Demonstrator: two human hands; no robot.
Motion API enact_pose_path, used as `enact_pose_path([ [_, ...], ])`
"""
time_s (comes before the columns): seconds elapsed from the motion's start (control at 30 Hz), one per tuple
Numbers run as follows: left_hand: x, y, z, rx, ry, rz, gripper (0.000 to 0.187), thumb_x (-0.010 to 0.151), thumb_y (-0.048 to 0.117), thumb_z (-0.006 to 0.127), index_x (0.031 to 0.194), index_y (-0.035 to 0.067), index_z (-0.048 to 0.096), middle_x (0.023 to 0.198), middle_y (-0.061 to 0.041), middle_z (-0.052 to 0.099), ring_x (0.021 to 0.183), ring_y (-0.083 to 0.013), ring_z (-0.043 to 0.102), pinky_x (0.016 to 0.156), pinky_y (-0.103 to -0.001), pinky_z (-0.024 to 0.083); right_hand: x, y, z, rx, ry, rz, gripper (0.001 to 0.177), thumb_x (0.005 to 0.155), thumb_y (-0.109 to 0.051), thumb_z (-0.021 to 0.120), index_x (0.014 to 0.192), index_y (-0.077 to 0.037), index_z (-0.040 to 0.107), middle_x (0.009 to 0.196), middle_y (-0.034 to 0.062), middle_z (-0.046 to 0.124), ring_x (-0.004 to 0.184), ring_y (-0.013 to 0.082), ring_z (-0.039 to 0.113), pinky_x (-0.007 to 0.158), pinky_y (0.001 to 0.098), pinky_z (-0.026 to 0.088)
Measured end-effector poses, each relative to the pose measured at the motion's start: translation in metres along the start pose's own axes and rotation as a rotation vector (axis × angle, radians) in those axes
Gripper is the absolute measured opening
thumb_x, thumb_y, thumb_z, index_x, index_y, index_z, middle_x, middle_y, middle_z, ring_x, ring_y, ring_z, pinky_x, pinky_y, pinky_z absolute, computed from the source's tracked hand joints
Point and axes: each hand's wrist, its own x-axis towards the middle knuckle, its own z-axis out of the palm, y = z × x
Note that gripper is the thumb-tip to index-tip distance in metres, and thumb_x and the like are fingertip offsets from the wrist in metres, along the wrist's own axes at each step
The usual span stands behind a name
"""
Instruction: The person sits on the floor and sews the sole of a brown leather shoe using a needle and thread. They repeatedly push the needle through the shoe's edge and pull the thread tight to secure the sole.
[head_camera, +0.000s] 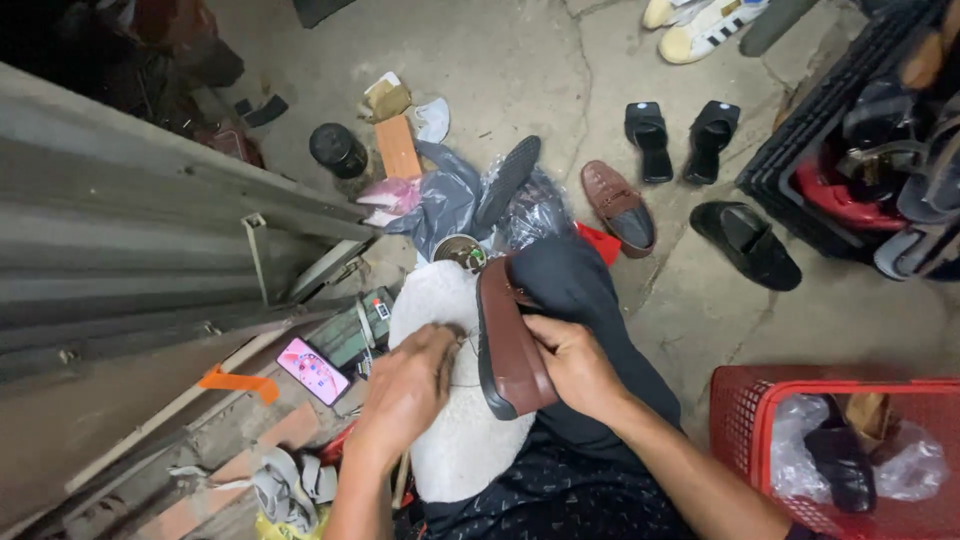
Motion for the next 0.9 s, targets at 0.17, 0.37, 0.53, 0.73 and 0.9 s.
enact_pose_path([
  [0.17,0.005,-0.008,0.01,0.077,0.033,0.029,0.023,0.099,0.002,0.044,0.116,0.008,0.058,0.089,-0.012,0.061,0.076,-0.0331,0.06,0.056,-0.049,0.053,0.024,0.011,0.003,0.331,-0.155,0.061,0.034,0.095,-0.006,0.068,0.128,-0.005,0.07,0.111,0.0031,0.077,0.096,0.0093,0.068,0.082,0.0286,0.058],
  [0.37,0.014,-0.011,0.002,0.071,0.115,0.094,0.023,0.105,0.025,0.048,0.11,0.012,0.067,0.102,-0.007,0.069,0.086,-0.0315,0.068,0.06,-0.048,0.055,0.036,0.0,0.001,0.378,-0.238,0.15,0.031,0.097,-0.004,0.065,0.127,-0.005,0.069,0.105,0.0047,0.077,0.091,0.0101,0.069,0.079,0.0275,0.055],
  [0.53,0.02,-0.017,0.013,0.086,0.095,0.141,0.016,0.106,0.017,0.045,0.095,0.009,0.054,0.082,-0.013,0.065,0.074,-0.0372,0.059,0.07,-0.046,0.047,0.039,-0.02,-0.011,0.356,-0.374,0.287,0.043,0.095,0.003,0.06,0.137,-0.007,0.061,0.099,0.0115,0.08,0.085,0.0143,0.073,0.076,0.028,0.057],
  [0.73,0.018,-0.016,0.003,-0.18,0.002,0.094,0.034,0.104,0.033,0.051,0.116,0.004,0.066,0.111,-0.013,0.075,0.097,-0.0333,0.07,0.083,-0.047,0.056,0.027,-0.017,-0.027,0.168,-0.357,0.17,0.034,0.098,-0.008,0.061,0.132,-0.008,0.068,0.101,0.0013,0.081,0.088,0.0042,0.067,0.078,0.0221,0.053],
  [0.9,0.014,-0.027,0.006,-0.048,-0.113,-0.071,0.049,0.099,0.058,0.041,0.108,0.014,0.06,0.08,-0.011,0.069,0.078,-0.0375,0.066,0.059,-0.051,0.049,0.025,-0.013,-0.021,-0.009,-0.21,0.171,0.04,0.097,-0.008,0.058,0.135,-0.01,0.067,0.133,-0.0002,0.075,0.112,0.0101,0.073,0.097,0.0252,0.056],
])
